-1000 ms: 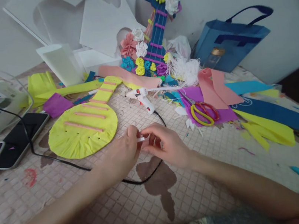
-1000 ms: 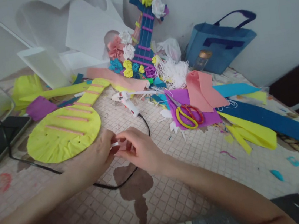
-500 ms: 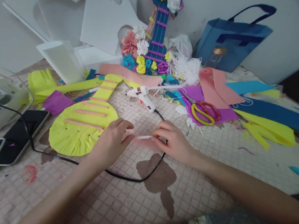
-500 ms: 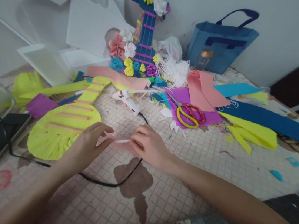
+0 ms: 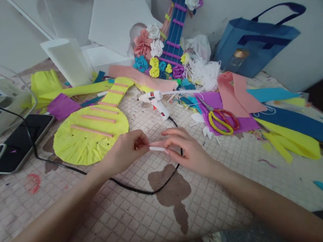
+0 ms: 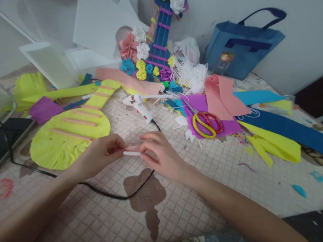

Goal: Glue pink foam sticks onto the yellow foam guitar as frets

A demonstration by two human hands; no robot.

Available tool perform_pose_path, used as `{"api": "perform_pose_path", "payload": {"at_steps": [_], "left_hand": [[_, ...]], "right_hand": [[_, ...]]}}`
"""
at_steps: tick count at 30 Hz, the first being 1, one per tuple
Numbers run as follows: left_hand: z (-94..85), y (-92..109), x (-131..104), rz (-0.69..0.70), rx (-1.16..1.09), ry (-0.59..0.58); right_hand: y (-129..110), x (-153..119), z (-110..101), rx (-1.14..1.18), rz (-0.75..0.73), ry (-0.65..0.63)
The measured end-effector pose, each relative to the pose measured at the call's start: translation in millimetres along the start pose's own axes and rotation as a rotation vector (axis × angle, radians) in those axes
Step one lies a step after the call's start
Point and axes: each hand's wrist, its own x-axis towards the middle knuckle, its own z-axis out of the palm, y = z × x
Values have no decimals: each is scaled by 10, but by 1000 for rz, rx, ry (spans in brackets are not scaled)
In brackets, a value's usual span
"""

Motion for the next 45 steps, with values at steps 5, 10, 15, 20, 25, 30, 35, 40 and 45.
{"api": "perform_pose_path", "payload": {"at_steps": [5, 10, 15, 20, 25, 30, 35, 40, 45], "left_hand": [[-7, -19, 23, -16, -249, -112], [-18, 69, 12, -12, -331, -114], [50, 131, -26, -5, -263, -192], [68, 118, -13, -43, -343, -169], [53, 74, 0, -108, -468, -148], [57, 54, -2, -165, -561, -132], [92, 74, 5, -193, -638, -105], [165, 136, -12, -212, -706, -109], [141, 193, -43, -262, -763, -249]], "right_hand": [[39, 11, -17, -20, 0, -23], [35, 3, -11, -20, -17, -19], [-16, -6, 5, -24, -49, -38], [-33, -22, -15, 128, 89, -9], [51, -30, -29, 444, 318, 25], [77, -12, -45, 551, 362, 113], [36, 11, -31, 749, 427, 167], [31, 3, 55, 937, 549, 125], [17, -10, 18, 821, 539, 31]]}}
